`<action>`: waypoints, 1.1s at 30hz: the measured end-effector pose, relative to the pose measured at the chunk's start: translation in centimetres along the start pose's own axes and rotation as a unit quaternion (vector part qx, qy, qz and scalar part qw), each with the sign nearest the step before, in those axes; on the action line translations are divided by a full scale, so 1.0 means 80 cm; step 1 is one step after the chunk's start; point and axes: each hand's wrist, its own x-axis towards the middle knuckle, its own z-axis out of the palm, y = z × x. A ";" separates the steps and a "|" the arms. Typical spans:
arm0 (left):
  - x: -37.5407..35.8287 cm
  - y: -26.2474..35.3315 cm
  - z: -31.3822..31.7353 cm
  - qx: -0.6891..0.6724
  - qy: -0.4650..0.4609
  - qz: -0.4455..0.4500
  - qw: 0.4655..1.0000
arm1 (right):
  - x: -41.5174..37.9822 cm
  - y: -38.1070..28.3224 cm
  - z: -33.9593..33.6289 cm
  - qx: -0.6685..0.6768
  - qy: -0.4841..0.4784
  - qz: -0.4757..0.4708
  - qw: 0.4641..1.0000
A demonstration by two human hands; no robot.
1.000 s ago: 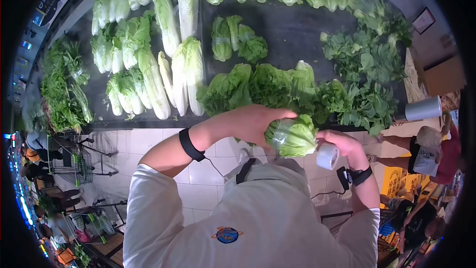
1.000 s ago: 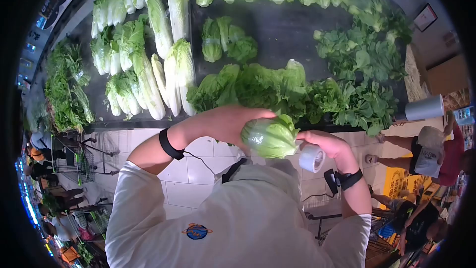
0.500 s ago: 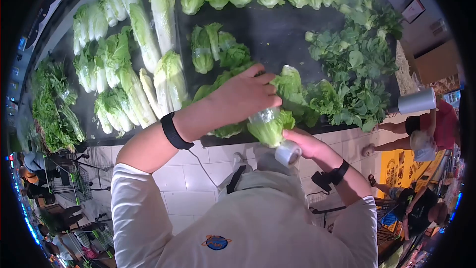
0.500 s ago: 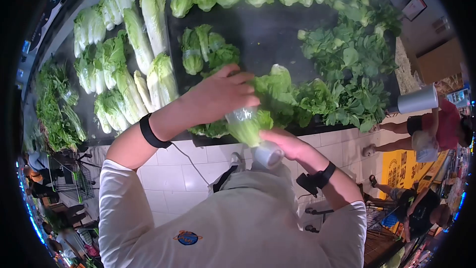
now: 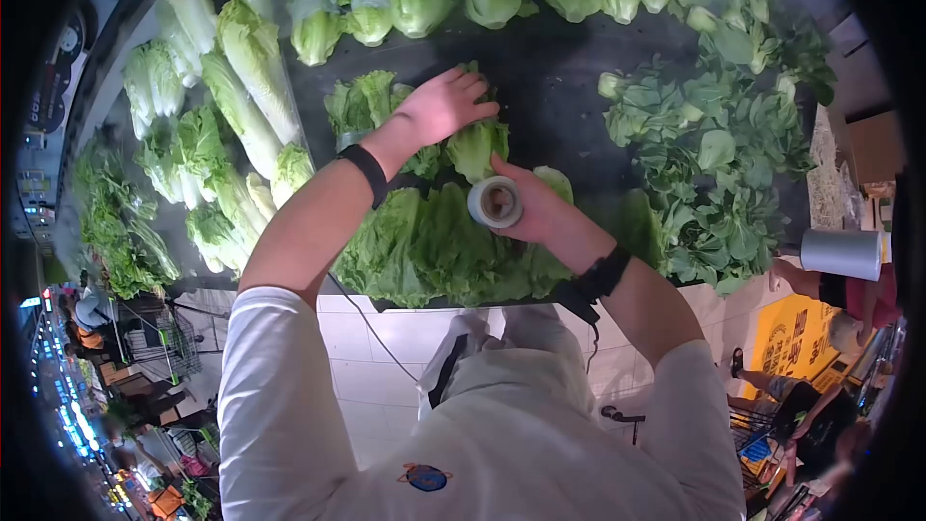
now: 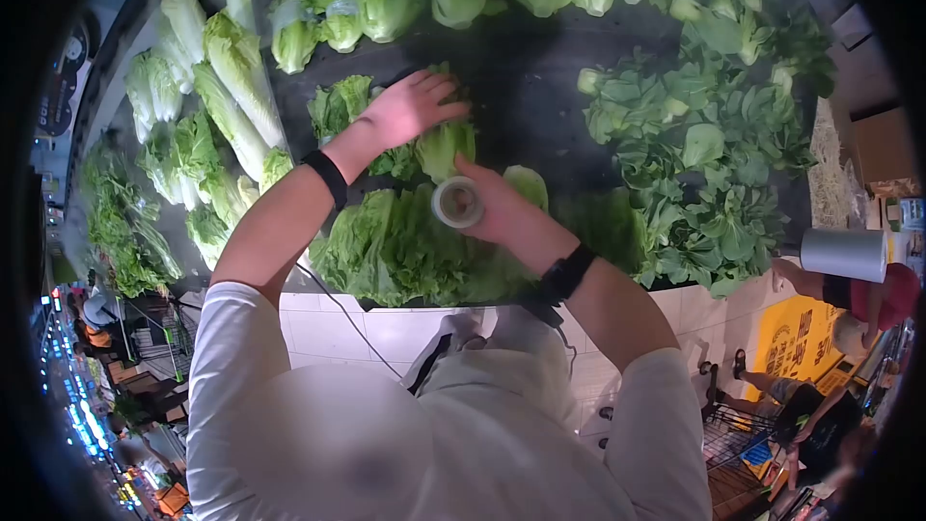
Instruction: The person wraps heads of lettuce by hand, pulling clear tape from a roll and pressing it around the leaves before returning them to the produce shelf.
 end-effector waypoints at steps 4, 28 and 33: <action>0.016 -0.002 0.037 0.008 -0.020 -0.017 1.000 | 0.021 -0.030 0.008 -0.037 0.107 0.003 0.994; -0.062 -0.053 0.022 -0.161 -0.181 -0.020 0.970 | -0.009 -0.031 0.033 -0.190 0.157 -0.107 0.963; -0.057 -0.072 -0.021 -0.326 0.012 -0.085 0.942 | -0.008 -0.035 0.011 -0.182 0.136 -0.086 0.970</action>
